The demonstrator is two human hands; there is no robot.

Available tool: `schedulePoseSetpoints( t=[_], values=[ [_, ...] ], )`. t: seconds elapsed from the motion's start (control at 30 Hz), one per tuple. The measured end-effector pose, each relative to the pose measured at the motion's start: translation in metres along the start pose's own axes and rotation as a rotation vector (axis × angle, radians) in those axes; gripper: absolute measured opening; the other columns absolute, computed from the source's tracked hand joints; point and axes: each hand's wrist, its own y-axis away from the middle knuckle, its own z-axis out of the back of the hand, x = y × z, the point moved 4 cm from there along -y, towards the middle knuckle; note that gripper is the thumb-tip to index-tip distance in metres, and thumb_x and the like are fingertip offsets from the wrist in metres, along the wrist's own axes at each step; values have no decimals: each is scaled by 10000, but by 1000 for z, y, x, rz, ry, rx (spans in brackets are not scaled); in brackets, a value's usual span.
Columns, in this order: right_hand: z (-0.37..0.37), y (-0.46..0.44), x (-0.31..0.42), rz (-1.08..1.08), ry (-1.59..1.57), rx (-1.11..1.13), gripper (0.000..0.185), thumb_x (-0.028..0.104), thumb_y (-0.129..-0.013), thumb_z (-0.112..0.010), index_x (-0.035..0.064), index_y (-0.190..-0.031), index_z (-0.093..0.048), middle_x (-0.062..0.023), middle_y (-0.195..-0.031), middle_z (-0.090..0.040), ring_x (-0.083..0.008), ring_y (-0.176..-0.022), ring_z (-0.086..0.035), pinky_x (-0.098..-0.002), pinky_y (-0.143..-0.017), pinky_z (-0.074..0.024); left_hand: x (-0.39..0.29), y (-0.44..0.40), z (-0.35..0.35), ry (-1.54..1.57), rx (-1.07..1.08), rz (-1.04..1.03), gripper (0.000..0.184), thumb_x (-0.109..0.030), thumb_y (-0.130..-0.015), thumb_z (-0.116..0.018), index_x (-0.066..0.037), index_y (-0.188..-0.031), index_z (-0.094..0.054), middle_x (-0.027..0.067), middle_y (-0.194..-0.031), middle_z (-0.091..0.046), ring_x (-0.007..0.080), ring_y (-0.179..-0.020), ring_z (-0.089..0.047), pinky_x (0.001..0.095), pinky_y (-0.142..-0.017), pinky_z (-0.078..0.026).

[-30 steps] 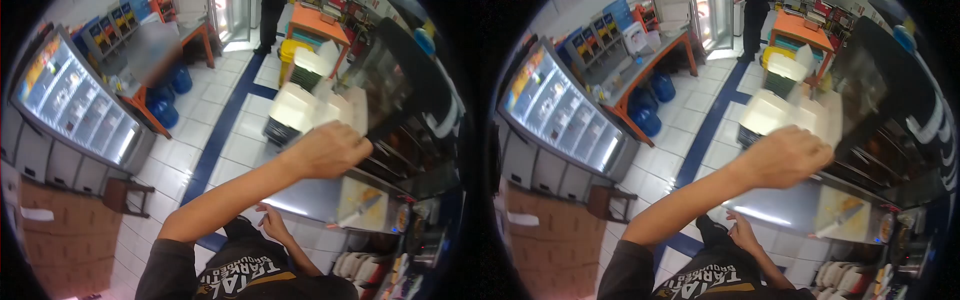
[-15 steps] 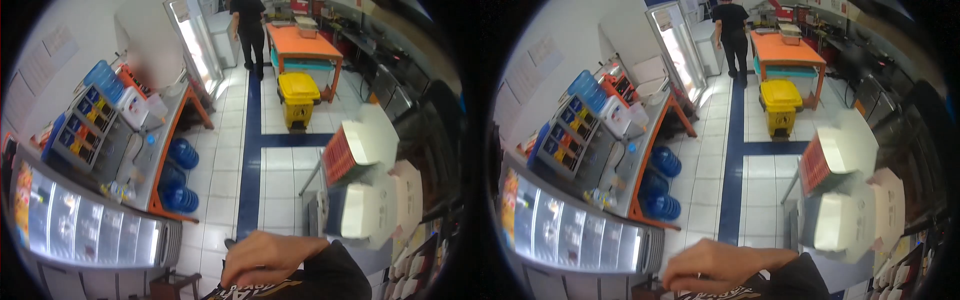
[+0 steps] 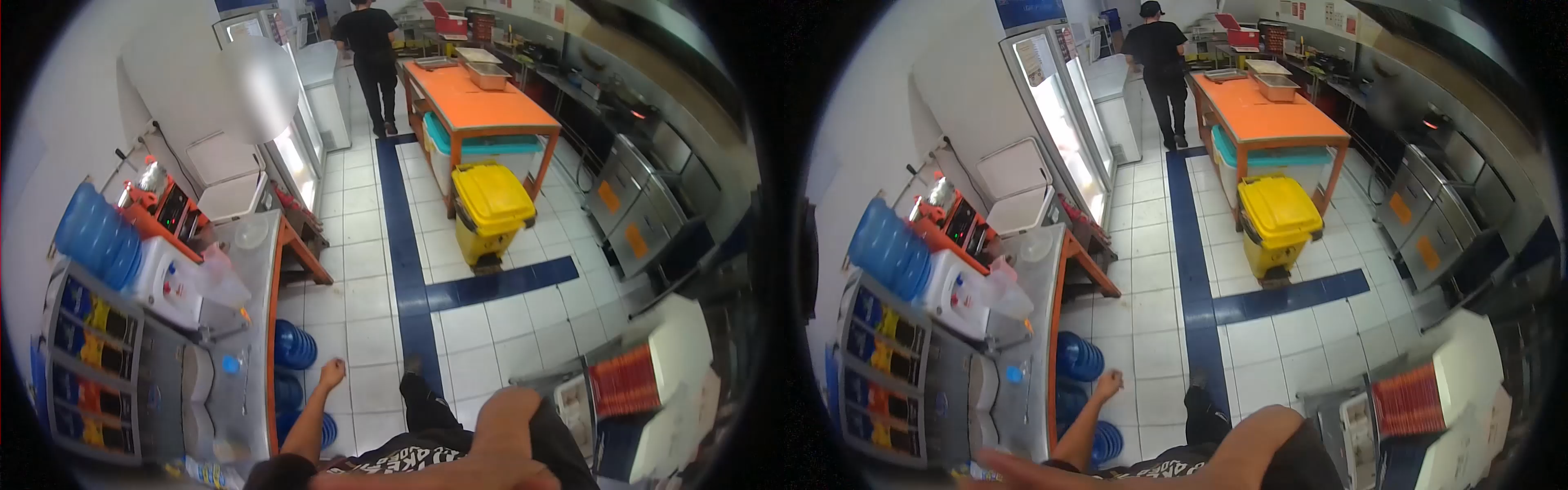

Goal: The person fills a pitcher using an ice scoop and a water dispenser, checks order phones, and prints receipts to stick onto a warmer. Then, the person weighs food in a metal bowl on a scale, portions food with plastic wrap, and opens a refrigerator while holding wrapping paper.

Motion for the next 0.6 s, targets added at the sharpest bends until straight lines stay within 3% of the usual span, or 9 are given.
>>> schedulePoseSetpoints(
  t=[0.1, 0.17, 0.23, 0.27, 0.3, 0.33, 0.4, 0.5, 0.6],
  values=[
    [45, -56, 115, 86, 722, -366, 1130, 697, -871, -501, -41, -1532, 44, -417, -1525, -65, -474, -1444, -203, -553, -1149, -242, -102, -122, 70, 294, -137, -110, 284, -250, -955, -509, -3, -1011, -637, 171, -831, -690, 235, -720, -701, 336, -639, -550],
    [97, -118, 210, 378, -1088, -903, 815, 565, -974, -401, -7, -1507, -172, -329, -1501, -257, -401, -1438, -268, -479, -1122, -308, -77, -165, 76, 552, -147, 198, 260, -192, -971, -474, -2, -1069, -621, 170, -817, -682, 246, -704, -699, 338, -586, -555],
    [150, -170, 283, 568, -2068, -979, 681, 499, -1025, -350, 10, -1494, -279, -285, -1489, -353, -365, -1435, -301, -442, -1108, -341, -28, -180, 64, 373, 20, 320, 235, -150, -969, -480, -14, -1120, -597, 171, -826, -682, 266, -684, -696, 363, -556, -558],
    [195, -191, 326, 821, -2986, -567, 637, 438, -1030, -375, 14, -1495, -282, -259, -1468, -398, -340, -1402, -357, -435, -1106, -348, -11, -184, 59, 242, 124, 363, 227, -159, -962, -486, -22, -1098, -605, 162, -823, -684, 263, -685, -695, 367, -563, -557],
    [257, -201, 378, 1007, -3785, 311, 596, 378, -1034, -400, 17, -1495, -285, -234, -1446, -443, -315, -1370, -413, -427, -1105, -355, 0, -184, 56, 110, 212, 396, 220, -169, -955, -493, -30, -1076, -613, 154, -819, -686, 259, -686, -694, 370, -569, -555],
    [327, -200, 435, 947, -4093, 1948, 561, 318, -1039, -424, 20, -1495, -287, -208, -1425, -488, -290, -1338, -469, -420, -1103, -362, 5, -193, 56, 26, 272, 425, 214, -178, -947, -500, -37, -1053, -621, 146, -815, -688, 256, -687, -692, 374, -575, -554],
    [462, -194, 552, 910, -3773, 1339, 458, 248, -1023, -478, 12, -1410, -409, -202, -1225, -633, -266, -1115, -629, -392, -961, -487, 7, -229, 56, -32, 339, 489, 204, -198, -933, -513, -53, -1008, -637, 130, -807, -692, 249, -690, -690, 381, -587, -550],
    [630, -108, 729, 745, -3202, 1070, 353, 119, -944, -535, -2, -1275, -541, -225, -1095, -659, -374, -1023, -636, -414, -868, -518, -15, -335, 77, -68, 385, 523, 198, -226, -911, -533, -77, -941, -660, 105, -795, -698, 238, -693, -687, 392, -605, -545],
    [706, 84, 875, 1357, -2470, 1468, 452, 247, -904, -512, -11, -1275, -531, -243, -1197, -622, -416, -1089, -599, -490, -931, -474, -68, -482, 122, -127, 438, 466, 203, -255, -890, -552, -101, -874, -684, 81, -783, -703, 227, -696, -684, 403, -624, -541]
  ],
)
